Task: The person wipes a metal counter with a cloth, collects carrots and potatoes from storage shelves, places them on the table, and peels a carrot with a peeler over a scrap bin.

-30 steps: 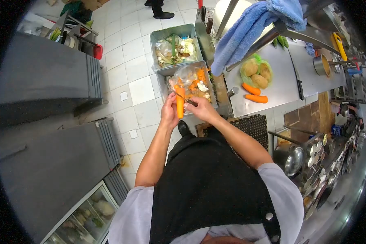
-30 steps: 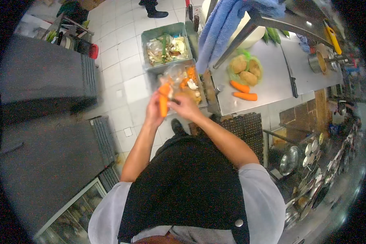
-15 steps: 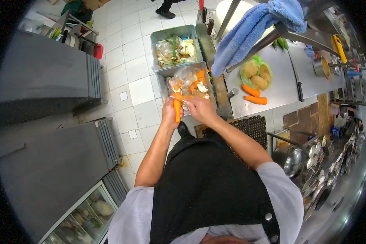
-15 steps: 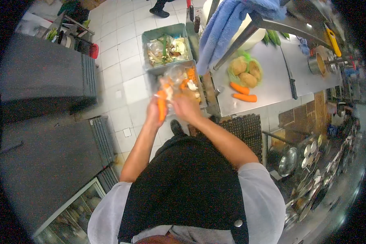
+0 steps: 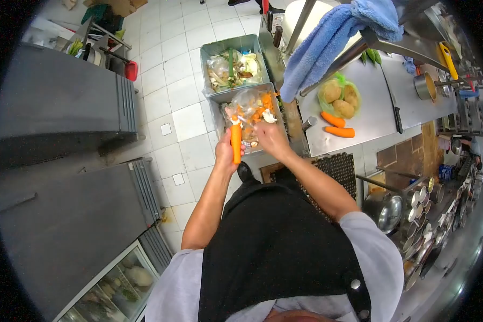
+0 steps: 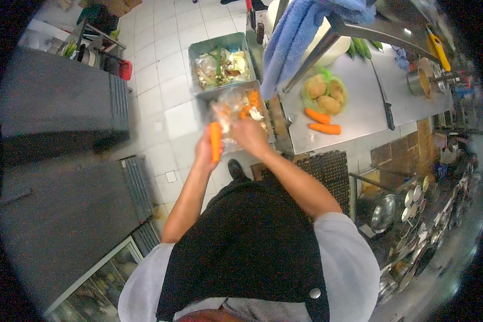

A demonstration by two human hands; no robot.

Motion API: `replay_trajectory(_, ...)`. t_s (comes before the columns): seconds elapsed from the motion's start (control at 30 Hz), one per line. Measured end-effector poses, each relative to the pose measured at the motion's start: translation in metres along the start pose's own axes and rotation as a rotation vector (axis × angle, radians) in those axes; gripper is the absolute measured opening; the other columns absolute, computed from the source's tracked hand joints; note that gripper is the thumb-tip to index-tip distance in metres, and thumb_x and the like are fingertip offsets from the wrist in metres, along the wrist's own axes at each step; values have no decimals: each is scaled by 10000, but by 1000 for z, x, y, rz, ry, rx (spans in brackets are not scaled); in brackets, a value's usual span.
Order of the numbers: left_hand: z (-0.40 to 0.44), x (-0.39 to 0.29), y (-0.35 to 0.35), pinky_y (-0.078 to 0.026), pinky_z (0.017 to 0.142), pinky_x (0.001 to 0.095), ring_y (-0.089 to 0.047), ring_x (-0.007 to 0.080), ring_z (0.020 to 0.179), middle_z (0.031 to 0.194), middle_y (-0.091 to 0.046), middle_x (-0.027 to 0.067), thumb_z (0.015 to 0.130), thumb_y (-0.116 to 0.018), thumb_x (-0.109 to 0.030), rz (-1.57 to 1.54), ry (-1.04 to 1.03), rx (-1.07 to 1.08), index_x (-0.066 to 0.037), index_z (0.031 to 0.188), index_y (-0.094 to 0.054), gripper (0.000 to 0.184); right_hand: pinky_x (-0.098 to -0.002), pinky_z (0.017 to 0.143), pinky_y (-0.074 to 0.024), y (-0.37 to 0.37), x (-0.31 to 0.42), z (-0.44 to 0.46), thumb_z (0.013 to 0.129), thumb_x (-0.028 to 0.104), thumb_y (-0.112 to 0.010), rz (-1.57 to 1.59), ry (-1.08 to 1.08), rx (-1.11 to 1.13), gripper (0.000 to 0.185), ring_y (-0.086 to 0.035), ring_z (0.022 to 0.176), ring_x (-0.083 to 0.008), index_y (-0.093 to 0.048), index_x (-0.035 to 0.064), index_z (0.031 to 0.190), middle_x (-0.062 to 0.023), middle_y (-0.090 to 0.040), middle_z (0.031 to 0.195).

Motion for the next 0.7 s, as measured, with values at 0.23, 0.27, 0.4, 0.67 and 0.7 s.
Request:
replay_trajectory(0.23, 4, 1, 2, -444, 434, 269, -528, 154, 555, 846, -591, 78, 1108, -389, -435, 22, -18, 29, -58, 1208, -559, 426, -509, 707, -481, -22, -20, 4, 975, 211, -574, -125, 34, -96, 277, -645, 792, -442, -650, -13, 830, -253, -649, 830)
replay_trajectory(0.27, 2, 1, -1, -442, 433, 266, -529, 154, 561, 843, -590, 78, 1106, -395, -436, -39, 1, 42, -58, 1211, -556, 424, -511, 703, -481, -21, -16, 0, 975, 213, -574, -93, 63, -110, 279, -642, 786, -445, -649, -13, 829, -252, -648, 827)
replay_trajectory(0.4, 26, 16, 15, -436, 432, 260, -536, 150, 587, 858, -605, 85, 1101, -420, -433, -246, 126, 174, -57, 1194, -556, 411, -514, 684, -477, -15, 9, -27, 977, 226, -574, -36, 181, -114, 292, -633, 772, -454, -643, -14, 826, -250, -645, 820)
replay_trajectory(0.67, 13, 4, 8, -436, 437, 262, -533, 145, 573, 927, -635, 89, 1114, -393, -388, -50, 61, 60, -93, 1206, -550, 346, -495, 662, -500, -16, 20, -34, 998, 262, -537, -43, 183, -153, 340, -655, 726, -419, -654, -12, 834, -232, -647, 758)
replay_trajectory(0.7, 12, 3, 8, -435, 437, 261, -535, 146, 576, 935, -636, 90, 1117, -386, -382, 5, 47, 62, -98, 1210, -549, 341, -494, 660, -497, -19, 15, -37, 999, 265, -534, -32, 162, -143, 343, -656, 724, -415, -654, -11, 833, -232, -646, 755)
Point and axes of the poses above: each hand's wrist, its own z-axis towards the middle knuckle, its own y-axis out of the back of the hand, x = y × z, the point moved 5 cm from there along z, towards the middle knuckle
